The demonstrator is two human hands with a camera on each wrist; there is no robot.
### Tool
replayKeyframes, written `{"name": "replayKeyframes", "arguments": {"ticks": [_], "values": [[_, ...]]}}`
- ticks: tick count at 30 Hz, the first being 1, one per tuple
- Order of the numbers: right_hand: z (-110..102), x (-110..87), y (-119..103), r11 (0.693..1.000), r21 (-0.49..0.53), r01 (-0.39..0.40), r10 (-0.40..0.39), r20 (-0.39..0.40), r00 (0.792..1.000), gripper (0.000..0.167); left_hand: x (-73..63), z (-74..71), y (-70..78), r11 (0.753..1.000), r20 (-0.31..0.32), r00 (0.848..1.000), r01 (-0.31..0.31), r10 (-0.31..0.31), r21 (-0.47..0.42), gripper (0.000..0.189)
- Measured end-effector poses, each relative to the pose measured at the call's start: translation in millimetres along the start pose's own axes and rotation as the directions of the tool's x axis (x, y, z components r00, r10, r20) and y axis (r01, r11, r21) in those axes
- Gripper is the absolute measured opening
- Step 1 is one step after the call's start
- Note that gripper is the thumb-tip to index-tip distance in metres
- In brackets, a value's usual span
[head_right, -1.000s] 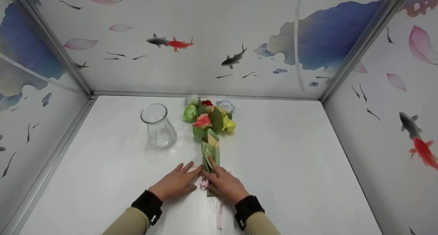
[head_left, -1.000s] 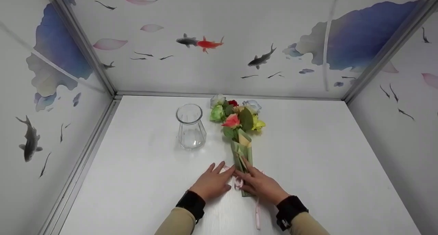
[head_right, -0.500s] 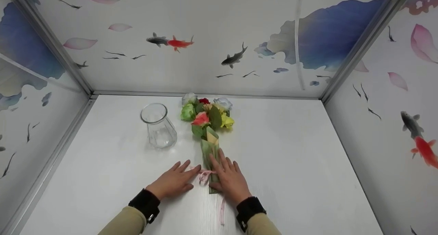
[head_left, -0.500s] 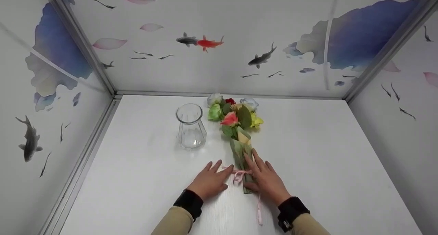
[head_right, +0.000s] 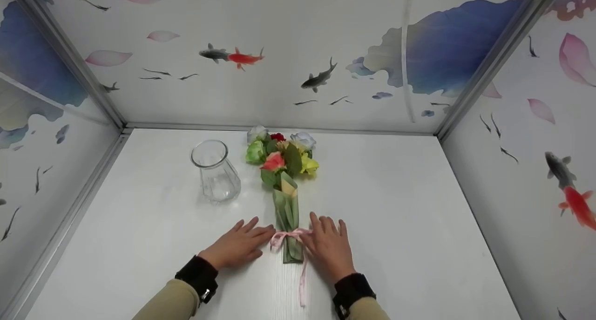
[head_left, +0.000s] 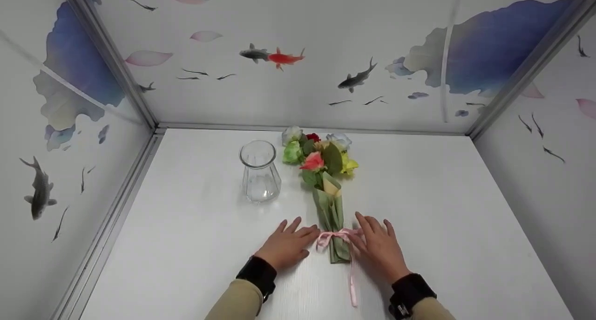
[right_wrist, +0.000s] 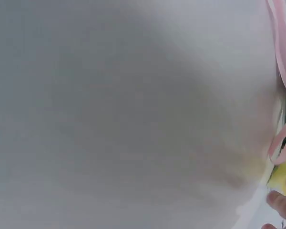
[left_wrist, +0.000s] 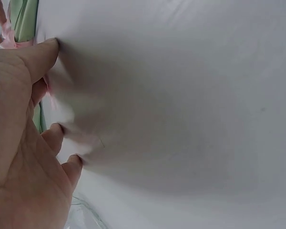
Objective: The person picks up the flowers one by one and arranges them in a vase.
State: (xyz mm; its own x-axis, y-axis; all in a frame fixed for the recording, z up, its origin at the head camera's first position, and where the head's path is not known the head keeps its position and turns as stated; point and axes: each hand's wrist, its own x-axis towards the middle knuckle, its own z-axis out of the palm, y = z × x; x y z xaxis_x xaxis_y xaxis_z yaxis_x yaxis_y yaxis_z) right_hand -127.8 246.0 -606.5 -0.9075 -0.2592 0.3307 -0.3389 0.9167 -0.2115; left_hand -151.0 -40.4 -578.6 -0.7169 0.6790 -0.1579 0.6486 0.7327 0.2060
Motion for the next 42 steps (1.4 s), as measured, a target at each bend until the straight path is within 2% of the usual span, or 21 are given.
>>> {"name": "replayKeyframes", "arguments": {"ticks": [3, 6, 8, 10, 13, 16, 19, 24, 30, 33, 38, 42], "values": [[-4, -2.4, 3, 0.998, -0.053, -0.022, 0.018, -0.064, 0.998, 0.047, -0.1, -0.6, 0.7, 1.000, -0.006, 1.000, -0.003, 0.003, -0.008, 0.056], [-7, -4.8, 4, 0.997, -0.037, -0.062, 0.060, -0.057, 0.997, 0.033, 0.3, -0.1, 0.9, 1.000, -0.004, 1.000, -0.001, 0.001, -0.009, 0.054], [-9, -6.3, 3, 0.994, 0.015, -0.107, 0.106, 0.009, 0.994, 0.029, 0.8, 0.6, 0.6, 1.000, -0.002, 1.000, 0.005, -0.005, -0.011, 0.054], [-9, -7.3, 2, 0.984, 0.076, -0.162, 0.154, 0.107, 0.982, 0.029, 1.4, 1.7, 0.3, 1.000, 0.004, 1.000, 0.012, -0.012, -0.014, 0.054], [-11, -7.8, 0, 0.959, 0.138, -0.246, 0.205, 0.258, 0.944, 0.034, 2.0, 2.3, 0.1, 1.000, 0.004, 1.000, 0.016, -0.016, -0.022, 0.054], [-12, -7.6, 0, 0.946, 0.158, -0.282, 0.212, 0.355, 0.910, 0.039, 2.2, 1.8, 0.3, 1.000, 0.002, 1.000, 0.014, -0.014, -0.028, 0.054], [-13, -7.1, 2, 0.938, 0.184, -0.292, 0.199, 0.404, 0.893, 0.040, 1.4, 1.0, 0.3, 0.999, -0.006, 1.000, 0.008, -0.009, -0.033, 0.053], [-15, -6.0, 5, 0.930, 0.239, -0.280, 0.157, 0.431, 0.888, 0.036, 0.7, 1.4, -0.9, 0.999, -0.009, 1.000, 0.003, -0.004, -0.037, 0.053], [-16, -6.2, 8, 0.938, 0.259, -0.230, 0.107, 0.416, 0.903, 0.029, 1.1, 3.0, -2.2, 0.999, -0.012, 1.000, 0.000, -0.001, -0.038, 0.053], [-16, -5.2, 7, 0.940, 0.248, -0.236, 0.114, 0.424, 0.899, 0.028, 1.5, 2.9, -2.5, 0.999, -0.011, 1.000, 0.000, -0.001, -0.043, 0.053], [-15, -4.9, 2, 0.935, 0.217, -0.279, 0.161, 0.443, 0.882, 0.036, 2.2, 2.2, -2.2, 0.999, -0.002, 1.000, 0.002, -0.002, -0.039, 0.054], [-15, -5.8, 0, 0.935, 0.205, -0.289, 0.175, 0.443, 0.879, 0.037, 2.9, 3.4, -2.6, 0.999, 0.003, 1.000, 0.005, -0.005, -0.036, 0.054]]}}
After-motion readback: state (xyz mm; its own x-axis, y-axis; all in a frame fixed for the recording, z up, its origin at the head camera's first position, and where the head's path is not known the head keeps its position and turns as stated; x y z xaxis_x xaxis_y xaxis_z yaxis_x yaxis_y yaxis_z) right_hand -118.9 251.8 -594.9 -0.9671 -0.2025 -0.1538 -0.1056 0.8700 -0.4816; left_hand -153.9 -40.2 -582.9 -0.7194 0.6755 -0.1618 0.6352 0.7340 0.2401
